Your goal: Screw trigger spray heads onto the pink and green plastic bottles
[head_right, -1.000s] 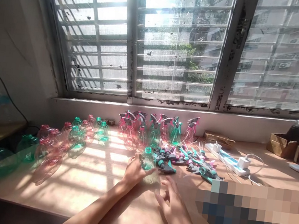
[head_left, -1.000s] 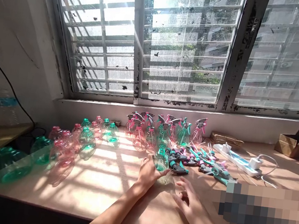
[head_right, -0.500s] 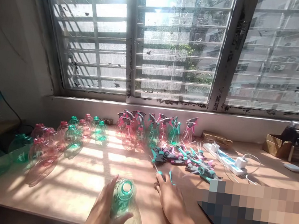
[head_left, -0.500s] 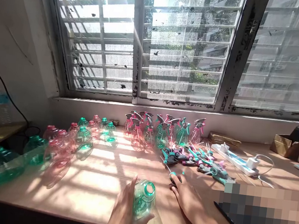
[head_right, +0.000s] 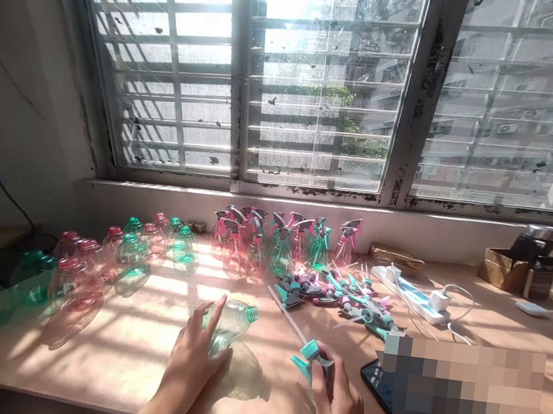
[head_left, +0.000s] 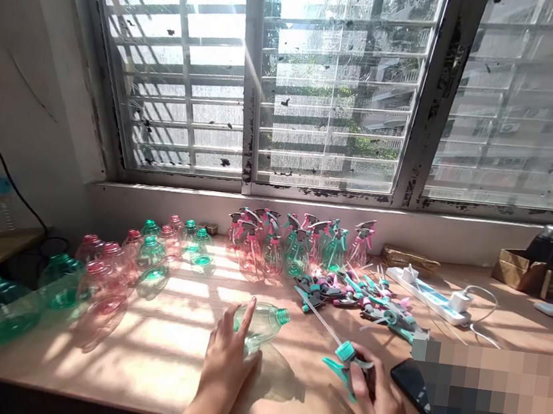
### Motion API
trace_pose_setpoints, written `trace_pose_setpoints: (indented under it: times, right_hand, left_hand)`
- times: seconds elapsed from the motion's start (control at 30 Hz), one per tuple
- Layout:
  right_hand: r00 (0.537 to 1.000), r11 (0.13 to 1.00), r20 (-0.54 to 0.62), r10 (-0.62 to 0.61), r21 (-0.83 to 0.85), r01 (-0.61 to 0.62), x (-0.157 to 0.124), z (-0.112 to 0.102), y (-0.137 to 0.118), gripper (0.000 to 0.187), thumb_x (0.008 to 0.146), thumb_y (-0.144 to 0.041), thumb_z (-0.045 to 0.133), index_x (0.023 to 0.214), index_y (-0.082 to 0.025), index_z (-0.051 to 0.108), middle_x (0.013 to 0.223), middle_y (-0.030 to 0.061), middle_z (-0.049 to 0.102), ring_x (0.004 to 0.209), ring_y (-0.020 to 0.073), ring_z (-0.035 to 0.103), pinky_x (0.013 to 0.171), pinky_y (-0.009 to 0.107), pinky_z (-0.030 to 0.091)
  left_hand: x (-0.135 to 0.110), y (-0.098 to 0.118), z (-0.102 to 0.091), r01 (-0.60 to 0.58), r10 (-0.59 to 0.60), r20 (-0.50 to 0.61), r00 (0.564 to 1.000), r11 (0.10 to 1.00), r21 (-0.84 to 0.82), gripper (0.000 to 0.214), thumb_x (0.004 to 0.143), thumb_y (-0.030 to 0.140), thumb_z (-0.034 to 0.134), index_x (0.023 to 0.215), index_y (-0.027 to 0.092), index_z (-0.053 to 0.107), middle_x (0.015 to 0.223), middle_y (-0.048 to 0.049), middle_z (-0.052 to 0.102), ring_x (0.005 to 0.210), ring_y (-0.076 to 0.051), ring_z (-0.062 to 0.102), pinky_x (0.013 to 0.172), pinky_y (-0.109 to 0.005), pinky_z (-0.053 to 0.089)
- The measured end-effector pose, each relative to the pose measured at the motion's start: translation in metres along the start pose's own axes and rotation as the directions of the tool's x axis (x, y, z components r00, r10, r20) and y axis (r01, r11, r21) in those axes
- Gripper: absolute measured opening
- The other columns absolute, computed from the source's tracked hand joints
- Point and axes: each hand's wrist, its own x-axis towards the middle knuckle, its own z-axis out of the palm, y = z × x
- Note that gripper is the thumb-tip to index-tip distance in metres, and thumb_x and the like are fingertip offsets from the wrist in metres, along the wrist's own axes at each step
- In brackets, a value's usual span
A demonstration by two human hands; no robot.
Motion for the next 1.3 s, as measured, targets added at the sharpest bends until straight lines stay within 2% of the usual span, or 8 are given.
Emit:
trace_pose_setpoints:
  times: [0.17, 0.37, 0.63, 0.8, 0.9, 0.97, 1.17, 1.3]
  right_hand:
    - [1.0, 0.992, -0.018, -0.02, 0.12, 0.022, -0.007, -0.001, -0.001, 0.04, 0.097, -0.06, 0.046, 0.1, -0.026, 0.068, 0.082, 0.0062, 0.078, 0.076, 0.0284, 0.075, 0.064, 0.033, 0.061]
    - [0.999, 0.989, -0.04, -0.021, 0.146, 0.026, -0.007, 0.0, 0.005, 0.038, 0.097, -0.056, 0.048, 0.1, -0.024, 0.068, 0.082, 0.0069, 0.077, 0.074, 0.0278, 0.075, 0.062, 0.031, 0.061]
    - [0.991, 0.977, 0.118, 0.058, 0.197, -0.081, 0.008, -0.003, 0.0, 0.041, 0.094, -0.063, 0.051, 0.088, -0.025, 0.068, 0.067, -0.0005, 0.063, 0.061, 0.0213, 0.062, 0.058, 0.028, 0.052]
    - [0.974, 0.897, 0.206, 0.091, 0.407, -0.17, 0.012, 0.003, 0.001, 0.04, 0.075, -0.061, 0.078, 0.088, -0.025, 0.071, 0.073, -0.0026, 0.058, 0.064, 0.0174, 0.054, 0.056, 0.026, 0.047]
    - [0.941, 0.808, 0.291, 0.17, 0.506, -0.302, 0.017, 0.005, 0.01, 0.047, 0.067, -0.061, 0.085, 0.092, -0.023, 0.073, 0.068, -0.0037, 0.056, 0.059, 0.0157, 0.051, 0.049, 0.024, 0.043]
    - [0.917, 0.756, 0.32, 0.238, 0.532, -0.382, 0.02, 0.005, 0.016, 0.049, 0.068, -0.061, 0.085, 0.094, -0.021, 0.074, 0.063, -0.0047, 0.053, 0.055, 0.0138, 0.048, 0.046, 0.023, 0.04]
    - [0.888, 0.669, 0.334, 0.316, 0.585, -0.458, 0.021, 0.002, 0.012, 0.05, 0.068, -0.054, 0.088, 0.1, -0.021, 0.069, 0.065, -0.0011, 0.066, 0.059, 0.0177, 0.062, 0.045, 0.023, 0.045]
    - [0.874, 0.668, 0.408, 0.265, 0.576, -0.472, 0.017, 0.001, 0.004, 0.05, 0.067, -0.051, 0.09, 0.101, -0.021, 0.069, 0.075, 0.0035, 0.076, 0.058, 0.0203, 0.07, 0.051, 0.028, 0.054]
  left_hand:
    - [-0.007, -0.016, 0.0, 0.005, -0.005, -0.027, 1.0, 1.0, -0.021, 0.091, 0.08, 0.01, 0.066, 0.159, 0.031, 0.025, 0.143, -0.0147, 0.045, 0.122, -0.038, 0.058, 0.09, -0.048, 0.059]
    - [-0.008, -0.02, 0.006, -0.047, 0.044, -0.063, 0.997, 0.998, -0.043, 0.093, 0.081, 0.009, 0.063, 0.159, 0.035, 0.021, 0.145, -0.0139, 0.042, 0.125, -0.037, 0.056, 0.091, -0.049, 0.06]
    - [-0.014, -0.014, 0.001, -0.185, 0.184, -0.017, 0.983, 0.98, -0.068, 0.098, 0.076, 0.003, 0.059, 0.161, 0.037, 0.021, 0.147, -0.0142, 0.044, 0.13, -0.038, 0.054, 0.099, -0.052, 0.057]
    - [-0.016, -0.002, -0.007, -0.185, 0.217, 0.134, 0.967, 0.959, -0.213, 0.1, 0.085, 0.028, 0.073, 0.163, 0.036, 0.012, 0.153, -0.0169, 0.046, 0.136, -0.042, 0.052, 0.103, -0.055, 0.054]
    - [-0.015, 0.006, 0.001, -0.083, 0.144, 0.201, 0.969, 0.956, -0.282, 0.121, 0.076, 0.038, 0.084, 0.164, 0.026, 0.001, 0.158, -0.0217, 0.043, 0.136, -0.047, 0.052, 0.104, -0.058, 0.053]
    - [-0.014, 0.01, 0.007, -0.082, 0.154, 0.214, 0.965, 0.946, -0.312, 0.125, 0.072, 0.046, 0.086, 0.164, 0.017, 0.006, 0.158, -0.0262, 0.043, 0.136, -0.049, 0.051, 0.106, -0.059, 0.051]
    - [-0.018, 0.008, -0.008, -0.154, 0.248, 0.175, 0.953, 0.891, -0.427, 0.072, 0.101, 0.042, 0.052, 0.163, 0.024, 0.02, 0.162, -0.0174, 0.042, 0.146, -0.037, 0.044, 0.115, -0.053, 0.045]
    - [-0.015, 0.007, -0.019, -0.08, 0.241, 0.224, 0.944, 0.829, -0.554, 0.056, 0.103, 0.044, 0.049, 0.156, 0.039, 0.034, 0.159, -0.0081, 0.045, 0.141, -0.032, 0.05, 0.114, -0.049, 0.048]
